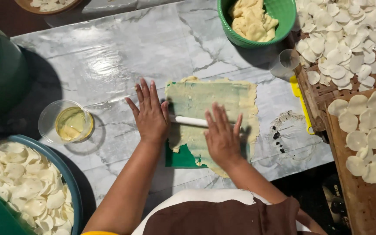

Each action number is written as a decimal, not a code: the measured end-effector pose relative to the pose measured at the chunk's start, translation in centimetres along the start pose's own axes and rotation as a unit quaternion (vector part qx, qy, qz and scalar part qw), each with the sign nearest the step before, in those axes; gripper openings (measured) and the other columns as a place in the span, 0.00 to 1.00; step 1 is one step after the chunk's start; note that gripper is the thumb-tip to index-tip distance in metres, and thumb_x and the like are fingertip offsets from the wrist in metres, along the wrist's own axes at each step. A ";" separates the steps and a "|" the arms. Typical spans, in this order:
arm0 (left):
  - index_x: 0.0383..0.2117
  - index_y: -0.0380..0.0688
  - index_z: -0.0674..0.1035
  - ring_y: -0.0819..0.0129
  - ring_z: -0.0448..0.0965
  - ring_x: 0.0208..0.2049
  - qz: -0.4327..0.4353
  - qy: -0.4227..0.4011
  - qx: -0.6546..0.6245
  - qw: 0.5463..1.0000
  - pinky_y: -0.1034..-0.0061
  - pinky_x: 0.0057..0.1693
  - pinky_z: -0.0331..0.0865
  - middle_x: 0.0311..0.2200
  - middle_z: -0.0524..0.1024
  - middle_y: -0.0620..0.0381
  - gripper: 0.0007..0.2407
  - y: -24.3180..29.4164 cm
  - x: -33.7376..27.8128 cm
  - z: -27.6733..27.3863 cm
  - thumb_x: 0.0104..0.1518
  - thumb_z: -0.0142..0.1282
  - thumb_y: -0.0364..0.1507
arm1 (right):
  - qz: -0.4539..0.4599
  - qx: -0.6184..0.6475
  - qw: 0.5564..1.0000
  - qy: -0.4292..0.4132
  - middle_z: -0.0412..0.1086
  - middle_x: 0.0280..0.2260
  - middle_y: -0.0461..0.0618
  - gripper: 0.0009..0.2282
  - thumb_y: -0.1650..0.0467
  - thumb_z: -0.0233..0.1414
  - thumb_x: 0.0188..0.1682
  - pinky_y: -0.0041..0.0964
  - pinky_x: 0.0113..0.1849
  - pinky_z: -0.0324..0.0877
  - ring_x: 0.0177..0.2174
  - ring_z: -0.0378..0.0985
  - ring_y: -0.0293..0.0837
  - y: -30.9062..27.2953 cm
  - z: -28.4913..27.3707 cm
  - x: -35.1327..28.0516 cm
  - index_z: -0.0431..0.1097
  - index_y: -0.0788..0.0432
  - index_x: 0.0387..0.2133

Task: Rolling out dough into thin sheets using a small rolling pin on a silicone mat

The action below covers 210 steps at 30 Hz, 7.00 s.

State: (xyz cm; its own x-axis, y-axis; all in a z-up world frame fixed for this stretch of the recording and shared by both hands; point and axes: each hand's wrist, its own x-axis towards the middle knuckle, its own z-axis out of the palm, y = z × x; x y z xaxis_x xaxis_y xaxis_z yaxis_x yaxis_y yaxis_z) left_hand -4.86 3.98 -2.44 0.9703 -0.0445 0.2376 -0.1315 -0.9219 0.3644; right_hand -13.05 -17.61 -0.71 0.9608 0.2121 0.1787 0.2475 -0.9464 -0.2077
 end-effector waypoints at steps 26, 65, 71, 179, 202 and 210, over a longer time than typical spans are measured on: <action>0.74 0.46 0.46 0.56 0.34 0.76 -0.071 -0.166 0.062 0.982 0.45 0.74 0.17 0.76 0.36 0.49 0.32 1.0 11.0 1.5 0.68 0.23 0.50 | 0.054 0.017 0.960 0.274 0.67 0.43 0.47 0.17 0.76 0.61 0.40 0.49 0.40 0.72 0.39 0.76 0.53 21.2 -0.5 21.4 0.73 0.52 0.45; 0.74 0.54 0.48 0.56 0.36 0.76 -0.079 -0.180 0.057 0.979 0.47 0.74 0.21 0.76 0.39 0.52 0.29 0.7 11.4 2.2 0.69 0.22 0.51 | 0.136 -0.125 0.963 -0.197 0.75 0.47 0.61 0.16 0.59 0.55 0.49 0.76 0.47 0.58 0.52 0.73 0.65 28.1 -4.5 28.2 0.75 0.52 0.47; 0.74 0.55 0.49 0.56 0.36 0.76 -0.083 -0.178 0.058 0.979 0.46 0.74 0.22 0.76 0.39 0.52 0.29 0.5 11.3 2.4 0.68 0.22 0.51 | 0.153 -0.097 0.965 -0.192 0.73 0.45 0.67 0.17 0.65 0.52 0.49 0.72 0.46 0.57 0.48 0.74 0.75 28.1 -8.3 28.2 0.68 0.62 0.49; 0.75 0.45 0.45 0.52 0.34 0.76 0.022 -0.157 0.006 0.987 0.47 0.74 0.22 0.76 0.37 0.48 0.28 -2.3 -3.4 -3.2 0.70 0.32 0.41 | 0.056 -0.020 0.995 -0.085 0.39 0.73 0.57 0.32 0.54 0.41 0.57 0.63 0.65 0.36 0.70 0.40 0.55 -3.7 1.6 -2.8 0.48 0.58 0.71; 0.74 0.44 0.46 0.52 0.37 0.76 0.045 -0.157 0.020 0.986 0.45 0.75 0.27 0.76 0.39 0.47 0.30 -2.3 -2.6 -2.5 0.69 0.33 0.44 | 0.158 -0.025 0.986 -0.035 0.38 0.72 0.61 0.31 0.53 0.36 0.61 0.71 0.64 0.27 0.71 0.35 0.54 -2.7 3.5 0.1 0.50 0.60 0.70; 0.74 0.44 0.44 0.52 0.36 0.76 0.048 -0.193 0.011 0.980 0.43 0.73 0.24 0.76 0.38 0.46 0.30 -2.7 -7.2 -4.1 0.69 0.34 0.41 | 0.146 -0.025 0.987 -0.062 0.41 0.73 0.58 0.29 0.56 0.38 0.59 0.72 0.63 0.31 0.71 0.38 0.55 -4.0 2.5 -5.2 0.51 0.58 0.69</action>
State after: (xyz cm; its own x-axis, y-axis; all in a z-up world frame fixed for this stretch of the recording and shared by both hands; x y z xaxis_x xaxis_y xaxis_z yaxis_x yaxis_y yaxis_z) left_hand -12.38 8.36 -1.40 0.9588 -0.2692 -0.0910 -0.2249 -0.9147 0.3357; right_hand -18.72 -14.28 -3.19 0.9989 -0.0462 -0.0008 -0.0455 -0.9819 -0.1841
